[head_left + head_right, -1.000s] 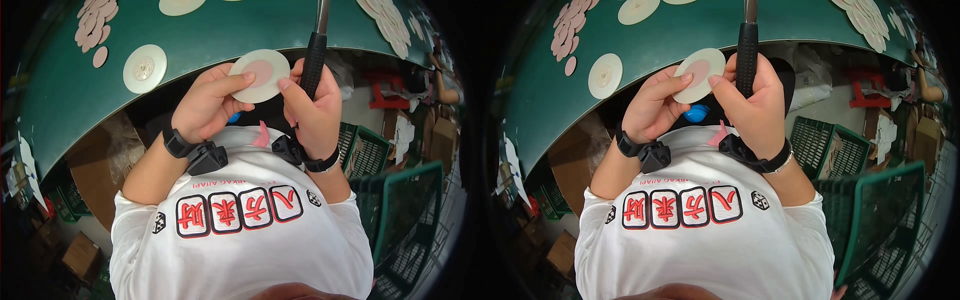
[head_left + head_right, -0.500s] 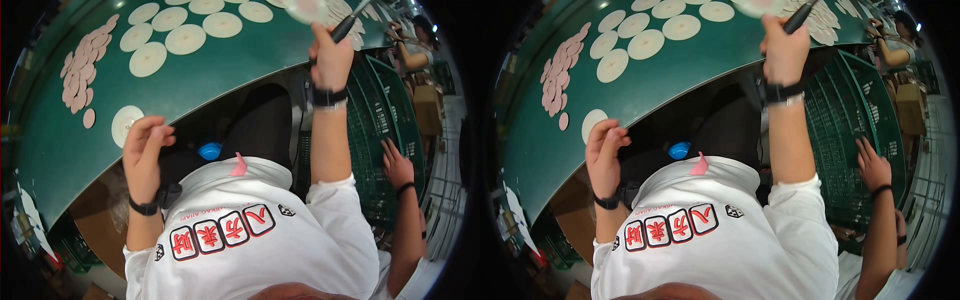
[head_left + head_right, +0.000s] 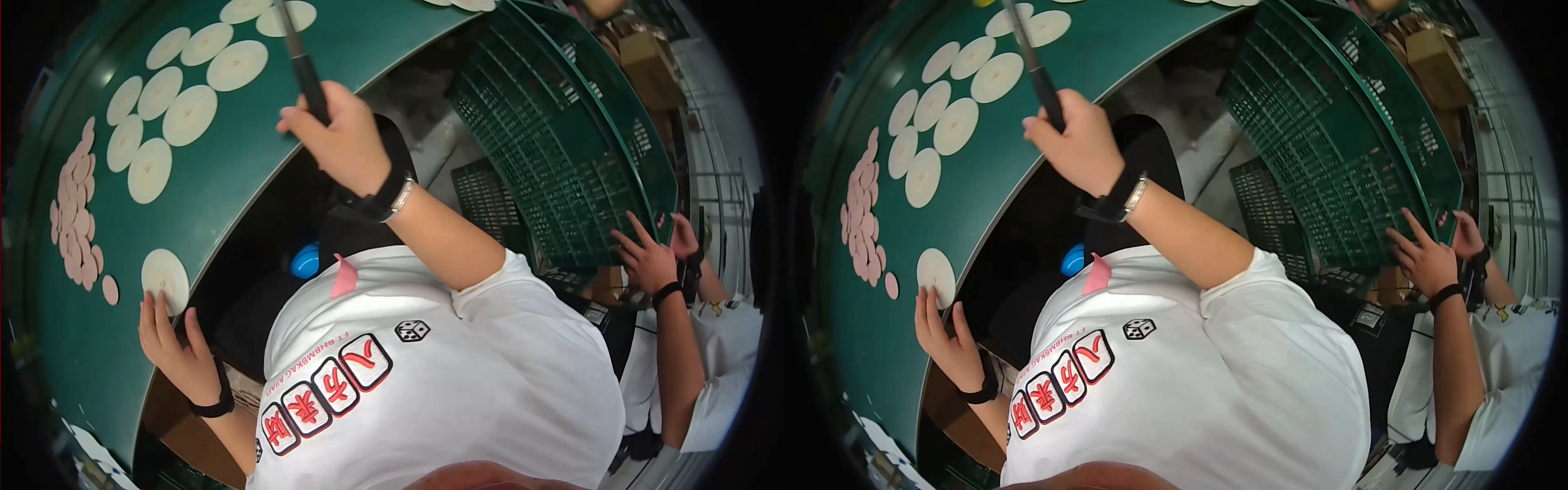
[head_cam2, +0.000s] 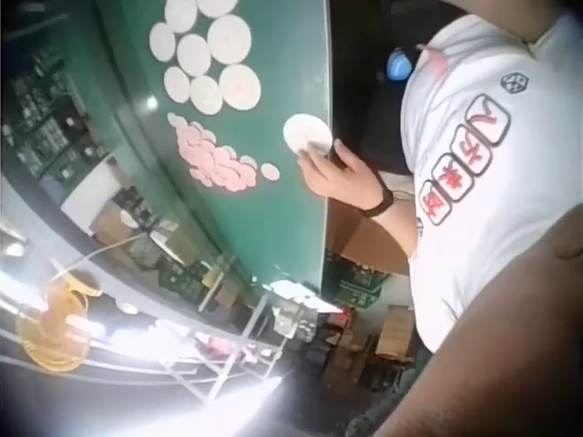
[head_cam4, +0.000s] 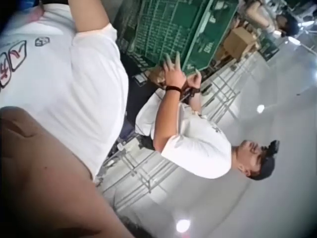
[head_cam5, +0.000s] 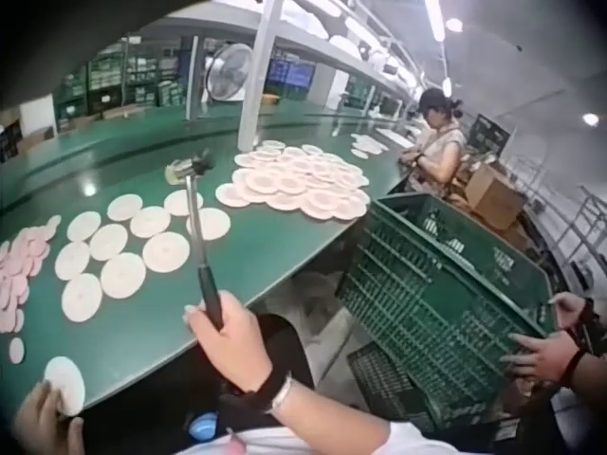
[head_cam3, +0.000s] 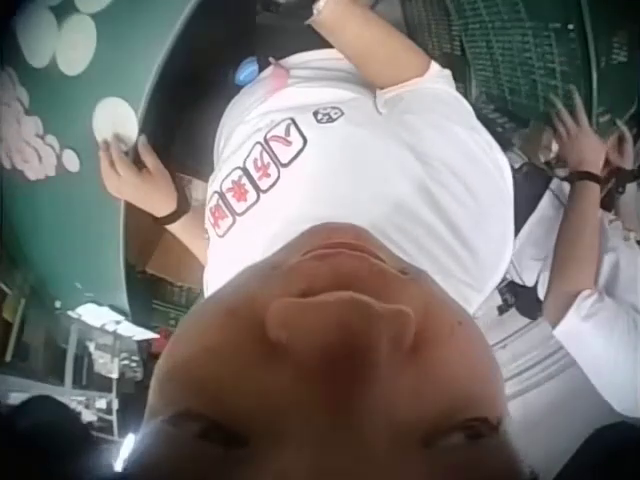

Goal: The person hammers a white plastic disc, positions a pink circular pad on top, and presses it on by hand. They then place the assembled unit on the table and repeat the process.

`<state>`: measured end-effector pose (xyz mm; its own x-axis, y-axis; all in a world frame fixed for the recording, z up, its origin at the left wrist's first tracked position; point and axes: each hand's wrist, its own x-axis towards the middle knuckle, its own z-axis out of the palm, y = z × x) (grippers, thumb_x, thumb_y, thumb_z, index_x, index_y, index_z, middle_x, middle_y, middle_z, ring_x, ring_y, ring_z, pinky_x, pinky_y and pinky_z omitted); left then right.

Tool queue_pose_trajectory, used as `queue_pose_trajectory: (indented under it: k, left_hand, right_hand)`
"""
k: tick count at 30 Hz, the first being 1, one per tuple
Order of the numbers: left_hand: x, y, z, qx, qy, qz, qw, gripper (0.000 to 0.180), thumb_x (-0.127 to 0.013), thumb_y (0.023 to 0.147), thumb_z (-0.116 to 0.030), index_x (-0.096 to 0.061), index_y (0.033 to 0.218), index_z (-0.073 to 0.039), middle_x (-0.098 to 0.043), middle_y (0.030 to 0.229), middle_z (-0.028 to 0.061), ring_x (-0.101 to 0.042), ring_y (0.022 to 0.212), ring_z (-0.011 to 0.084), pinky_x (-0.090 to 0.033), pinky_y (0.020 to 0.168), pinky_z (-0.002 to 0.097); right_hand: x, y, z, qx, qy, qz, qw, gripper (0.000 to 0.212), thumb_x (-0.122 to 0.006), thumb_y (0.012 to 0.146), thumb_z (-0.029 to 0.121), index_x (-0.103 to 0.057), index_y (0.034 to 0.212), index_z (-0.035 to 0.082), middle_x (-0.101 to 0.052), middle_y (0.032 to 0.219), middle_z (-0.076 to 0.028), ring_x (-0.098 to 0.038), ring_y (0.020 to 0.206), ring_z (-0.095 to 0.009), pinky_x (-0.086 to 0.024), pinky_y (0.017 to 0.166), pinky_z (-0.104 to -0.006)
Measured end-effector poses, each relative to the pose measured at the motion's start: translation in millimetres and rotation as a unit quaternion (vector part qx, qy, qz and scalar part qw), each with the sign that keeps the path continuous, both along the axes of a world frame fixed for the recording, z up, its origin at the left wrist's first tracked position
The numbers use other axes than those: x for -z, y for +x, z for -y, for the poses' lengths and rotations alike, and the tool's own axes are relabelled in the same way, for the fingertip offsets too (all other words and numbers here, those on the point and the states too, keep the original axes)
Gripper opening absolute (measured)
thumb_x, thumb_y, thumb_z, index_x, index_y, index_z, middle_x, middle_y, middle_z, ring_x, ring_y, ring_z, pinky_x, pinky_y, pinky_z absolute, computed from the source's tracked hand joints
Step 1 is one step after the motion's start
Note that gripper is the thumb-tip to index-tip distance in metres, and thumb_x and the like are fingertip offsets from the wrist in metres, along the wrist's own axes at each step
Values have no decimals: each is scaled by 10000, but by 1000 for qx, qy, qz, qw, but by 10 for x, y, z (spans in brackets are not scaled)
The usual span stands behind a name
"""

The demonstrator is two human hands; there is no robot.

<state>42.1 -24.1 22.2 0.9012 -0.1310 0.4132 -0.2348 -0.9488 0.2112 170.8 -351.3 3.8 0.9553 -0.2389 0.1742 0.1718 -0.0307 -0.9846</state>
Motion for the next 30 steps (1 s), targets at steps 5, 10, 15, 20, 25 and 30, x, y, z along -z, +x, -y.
queue_pose_trajectory:
  k: [5, 10, 15, 20, 25, 30]
  left_hand:
    - [41, -72, -115, 10, 47, 2, 999, 370, -642, 973, -33, -625, 1341, -2, -620, 1401, 168, -590, 1258, 356, -445, 1060, 440]
    - [98, 17, -44, -25, -38, 88, 995, 290, -585, 1011, 1, -679, 1285, 0, -673, 1321, 162, -652, 1196, 343, -541, 951, 385]
    - [67, 305, 107, 2, -40, 152, 988, 275, -572, 1023, 8, -700, 1266, -12, -695, 1286, 142, -678, 1161, 316, -577, 869, 347]
    - [26, 477, 430, 8, 25, 112, 993, 298, -618, 995, -10, -694, 1282, -34, -702, 1267, 141, -672, 1162, 319, -555, 921, 373]
    - [95, 527, 502, 57, 69, 46, 995, 336, -686, 941, -49, -683, 1277, -39, -680, 1289, 154, -646, 1171, 358, -519, 979, 418]
    - [143, 531, 462, 104, 36, 21, 994, 456, -758, 880, -164, -640, 1308, -60, -619, 1373, 145, -570, 1246, 404, -466, 1019, 492]
  right_hand:
    - [204, 131, -132, -38, -5, 67, 997, 194, -702, 953, 180, -576, 898, 42, -723, 799, -39, -507, 508, -41, -398, 435, -245]
    - [172, 103, -112, -61, 22, -2, 998, 190, -692, 953, 175, -568, 896, 44, -710, 779, -41, -509, 493, -54, -404, 432, -240]
    - [152, 25, -73, -63, 51, -35, 996, 189, -680, 940, 143, -542, 880, 28, -695, 767, -75, -614, 618, -120, -481, 558, -282]
    - [197, 25, -96, -72, 62, -15, 995, 167, -675, 956, 164, -555, 926, 53, -694, 770, -40, -502, 471, -60, -401, 417, -233]
    - [245, 25, -146, -84, 76, -20, 993, 165, -685, 957, 169, -559, 947, 62, -691, 776, -27, -495, 476, -49, -392, 417, -224]
    - [146, -109, -102, -67, 95, -63, 991, 122, -657, 998, 153, -571, 997, 66, -685, 814, -43, -451, 472, -35, -360, 410, -208]
